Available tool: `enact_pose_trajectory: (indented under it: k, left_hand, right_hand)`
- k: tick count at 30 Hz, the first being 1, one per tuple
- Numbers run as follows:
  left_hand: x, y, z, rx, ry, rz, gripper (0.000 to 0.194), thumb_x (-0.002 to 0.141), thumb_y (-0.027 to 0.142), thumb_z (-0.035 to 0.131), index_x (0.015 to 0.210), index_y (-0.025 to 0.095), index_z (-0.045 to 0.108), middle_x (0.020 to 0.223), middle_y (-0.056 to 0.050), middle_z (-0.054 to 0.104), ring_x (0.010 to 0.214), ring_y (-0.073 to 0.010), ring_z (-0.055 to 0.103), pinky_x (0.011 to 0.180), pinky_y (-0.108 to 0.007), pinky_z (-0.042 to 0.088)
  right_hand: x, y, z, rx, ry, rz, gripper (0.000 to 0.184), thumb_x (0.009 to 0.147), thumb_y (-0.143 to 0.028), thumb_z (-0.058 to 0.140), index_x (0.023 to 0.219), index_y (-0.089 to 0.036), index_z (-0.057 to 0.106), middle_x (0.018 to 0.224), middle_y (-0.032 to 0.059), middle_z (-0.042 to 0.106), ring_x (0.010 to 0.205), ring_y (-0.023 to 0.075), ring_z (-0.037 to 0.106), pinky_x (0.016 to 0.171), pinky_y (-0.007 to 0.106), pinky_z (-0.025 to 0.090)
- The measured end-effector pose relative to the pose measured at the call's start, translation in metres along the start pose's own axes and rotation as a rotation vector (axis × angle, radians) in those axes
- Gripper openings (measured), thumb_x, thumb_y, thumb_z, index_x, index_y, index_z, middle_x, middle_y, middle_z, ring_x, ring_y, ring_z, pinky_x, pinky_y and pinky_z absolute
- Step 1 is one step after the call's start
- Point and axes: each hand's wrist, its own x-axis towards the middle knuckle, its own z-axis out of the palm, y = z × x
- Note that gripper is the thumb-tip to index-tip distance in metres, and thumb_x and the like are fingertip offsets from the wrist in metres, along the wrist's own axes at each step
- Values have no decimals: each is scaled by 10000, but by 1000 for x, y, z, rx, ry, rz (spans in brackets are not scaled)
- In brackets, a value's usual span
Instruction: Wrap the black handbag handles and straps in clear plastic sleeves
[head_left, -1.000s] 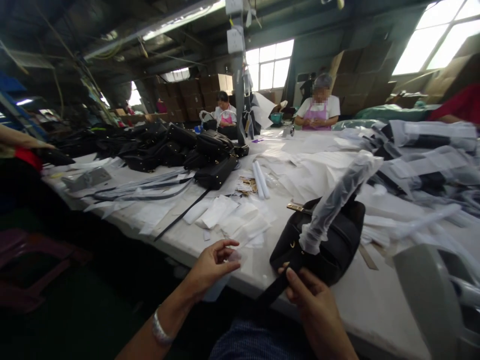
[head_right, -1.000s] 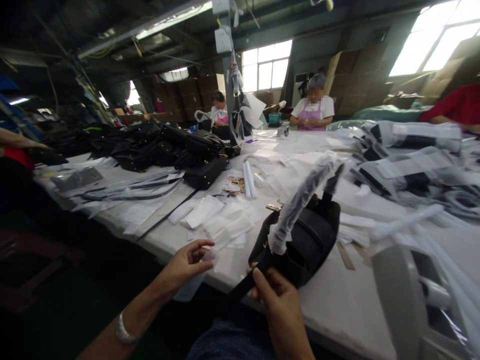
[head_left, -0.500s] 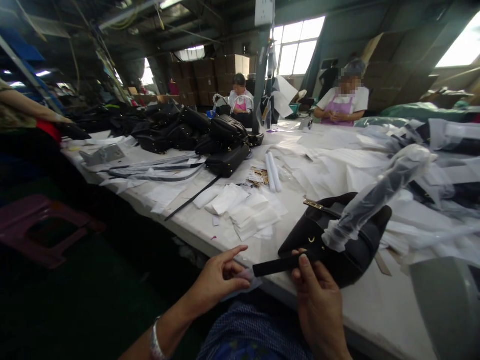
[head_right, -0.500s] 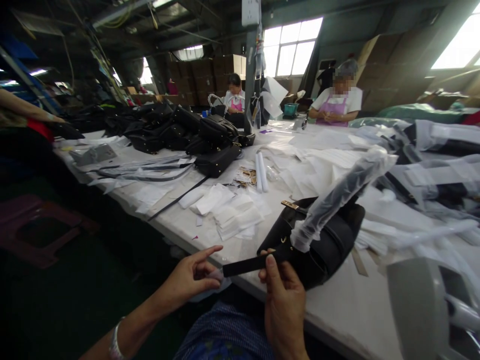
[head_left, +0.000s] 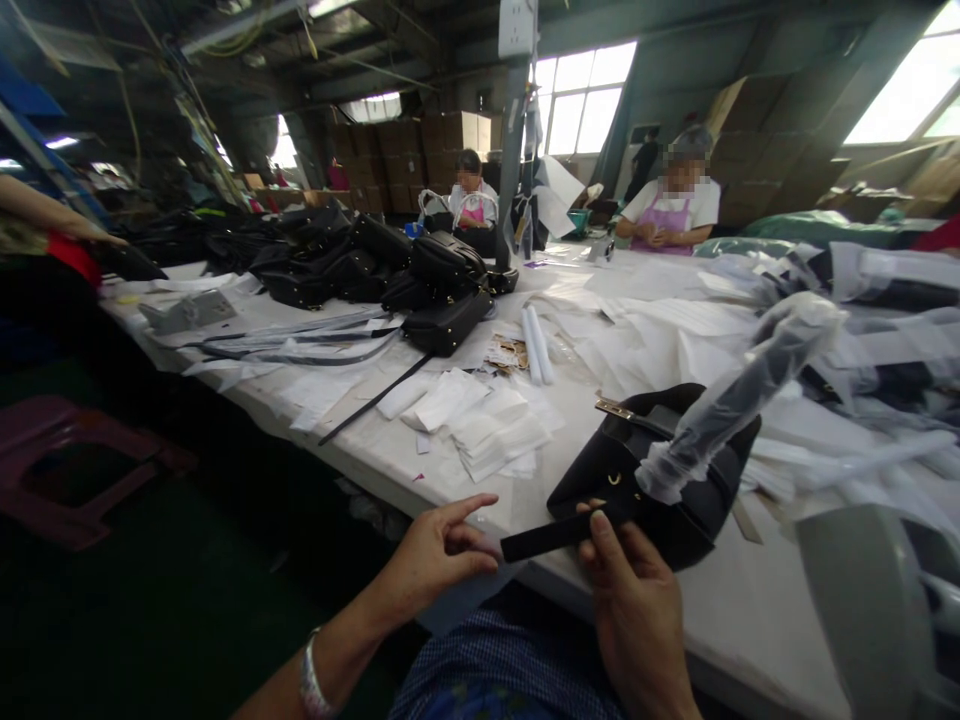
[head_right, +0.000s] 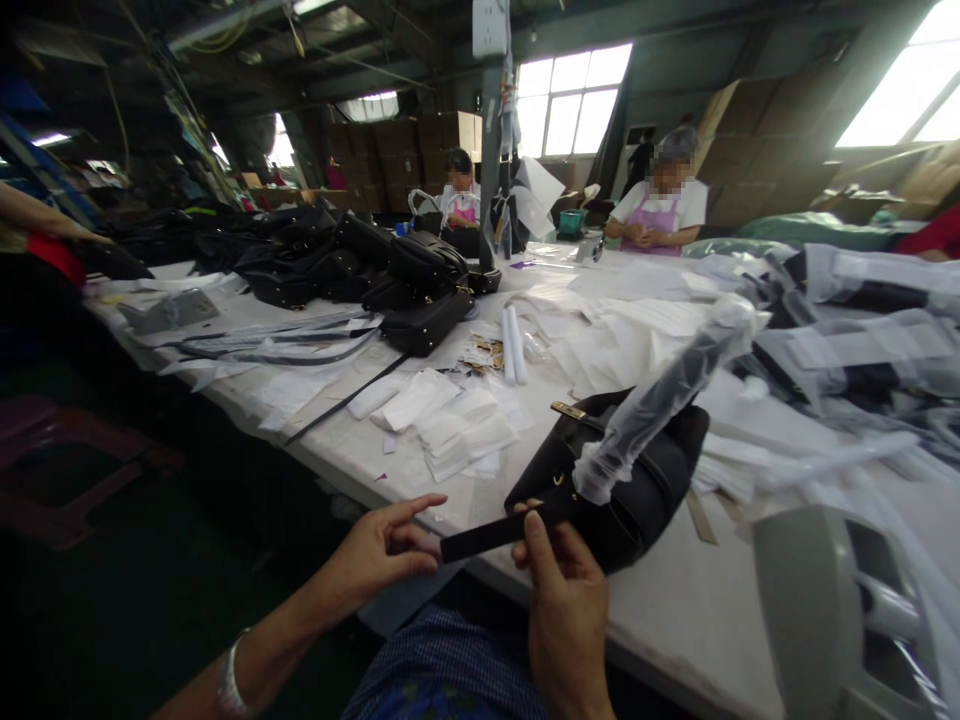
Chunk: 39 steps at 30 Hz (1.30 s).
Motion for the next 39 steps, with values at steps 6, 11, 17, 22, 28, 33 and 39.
enact_pose_trajectory:
  k: [6, 11, 17, 22, 28, 33, 39]
  left_hand:
    - [-2, -5, -4, 27, -13, -17, 825, 632, 189, 850, 1391, 133, 531, 760, -3, 751, 699, -160, 676, 711, -272, 507]
    - [-2, -9, -6, -19, -25, -27, 846, 637, 179, 850, 1409, 133, 506, 756, -2, 751, 698, -157, 679, 720, -276, 510]
    - [0, -9, -8, -36, -22, -43, 841, 633, 179, 855, 1400, 129, 514, 753, 1, 742, 691, -147, 668, 714, -269, 504]
    - [-2, -8, -9, -51, -11, -42, 855, 620, 172, 858, 1399, 114, 511, 735, 9, 731, 670, -136, 652, 684, -253, 492]
    - [-1, -9, -10, -57, -8, -41, 863, 630, 181, 858, 1412, 114, 498, 733, 16, 728, 655, -123, 638, 660, -235, 477]
    - [0, -4, -8, -63, -2, -49, 858, 640, 206, 859, 1411, 102, 496, 793, -23, 762, 693, -145, 663, 682, -247, 487]
    - [10, 10, 11, -60, -45, -30, 733, 672, 217, 833, 1352, 137, 573, 812, -40, 781, 692, -162, 686, 702, -266, 504]
  right_hand:
    - [-3, 1, 3, 134, 28, 17, 308, 695, -387, 858, 938, -216, 776, 930, 25, 729, 604, 65, 526, 565, 176, 473]
    - [-2, 5, 3, 131, 2, 34, 299, 702, -376, 859, 943, -220, 776, 937, 19, 727, 613, 58, 526, 583, 165, 476]
    - [0, 5, 1, 170, 11, 26, 263, 722, -364, 851, 941, -241, 773, 941, -2, 725, 633, 49, 520, 596, 137, 465]
    - [-1, 6, 1, 162, 11, 18, 257, 715, -355, 855, 927, -234, 774, 940, 6, 729, 626, 54, 519, 596, 151, 469]
    - [-2, 3, 2, 83, -1, 5, 300, 695, -389, 854, 924, -213, 772, 930, 26, 726, 609, 78, 522, 575, 195, 468]
    - [-2, 3, -1, -75, -31, -38, 386, 714, -464, 815, 954, -165, 766, 768, 35, 704, 585, 123, 534, 576, 258, 473]
    - [-3, -8, -3, -275, -150, 11, 415, 784, -523, 739, 993, -166, 766, 630, -2, 639, 633, 145, 567, 623, 240, 465]
